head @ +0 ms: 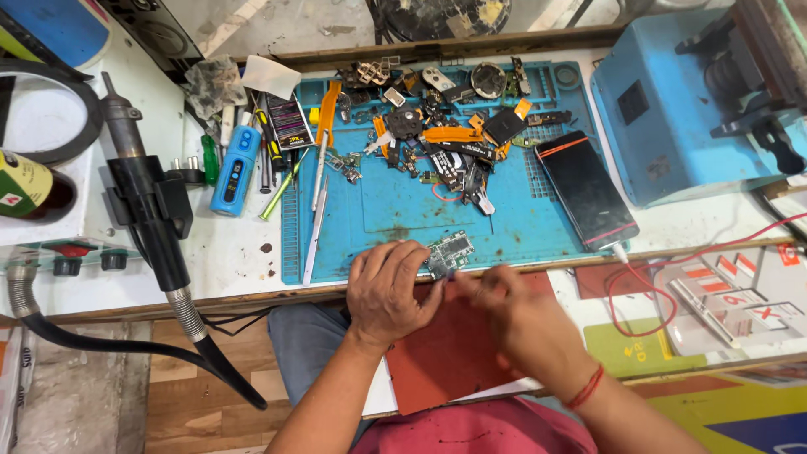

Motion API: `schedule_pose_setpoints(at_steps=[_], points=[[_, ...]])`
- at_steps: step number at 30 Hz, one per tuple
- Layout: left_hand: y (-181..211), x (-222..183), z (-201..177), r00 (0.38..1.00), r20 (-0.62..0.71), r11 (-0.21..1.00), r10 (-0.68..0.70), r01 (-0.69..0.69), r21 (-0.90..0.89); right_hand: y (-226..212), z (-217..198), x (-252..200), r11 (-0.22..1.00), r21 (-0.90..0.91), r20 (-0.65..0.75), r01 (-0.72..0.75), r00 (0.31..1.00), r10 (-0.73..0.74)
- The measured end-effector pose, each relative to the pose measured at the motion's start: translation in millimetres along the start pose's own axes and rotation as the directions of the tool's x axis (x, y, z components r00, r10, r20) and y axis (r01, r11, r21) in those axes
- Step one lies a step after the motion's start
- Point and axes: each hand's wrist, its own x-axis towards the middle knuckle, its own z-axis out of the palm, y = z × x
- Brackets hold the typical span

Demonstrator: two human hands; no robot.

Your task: The person cleans a small circuit board using a toothbrush, repeatedly brushing both sides of the board.

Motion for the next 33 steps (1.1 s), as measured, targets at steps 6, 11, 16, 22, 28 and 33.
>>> schedule_pose_setpoints(at_steps=[6, 11, 16, 22, 28, 33], points=[[0, 0, 0, 1.000, -0.022, 1.000, 0.005, -0.005, 0.001, 11, -1, 0, 1.000, -0.020, 0.057, 0.003, 0.998, -0.002], [0, -1, 2, 1.000, -0.029, 1.000, 0.001, 0.000, 0.008, 43, -38, 35, 0.996, -0.089, 0.122, 0.032, 0.992, -0.021], [0, 1, 0, 1.000, -0.023, 1.000, 0.014, -0.014, 0.013, 53, -52, 74, 0.941, -0.144, 0.173, 0.308, 0.944, -0.282], [1, 1, 0, 1.000, -0.013, 1.000, 0.009, -0.009, 0.004, 64, -54, 99, 0.919, -0.125, 0.261, 0.373, 0.906, -0.332], [3, 4, 1, 1.000, -0.024, 1.000, 0.014, -0.014, 0.024, 62, -50, 96, 0.892, -0.020, 0.257, 0.452, 0.864, -0.432], [2, 5, 2, 0.999, -0.034, 1.000, 0.013, -0.012, 0.024, 61, -50, 95, 0.890, -0.013, 0.281, 0.455, 0.856, -0.434]])
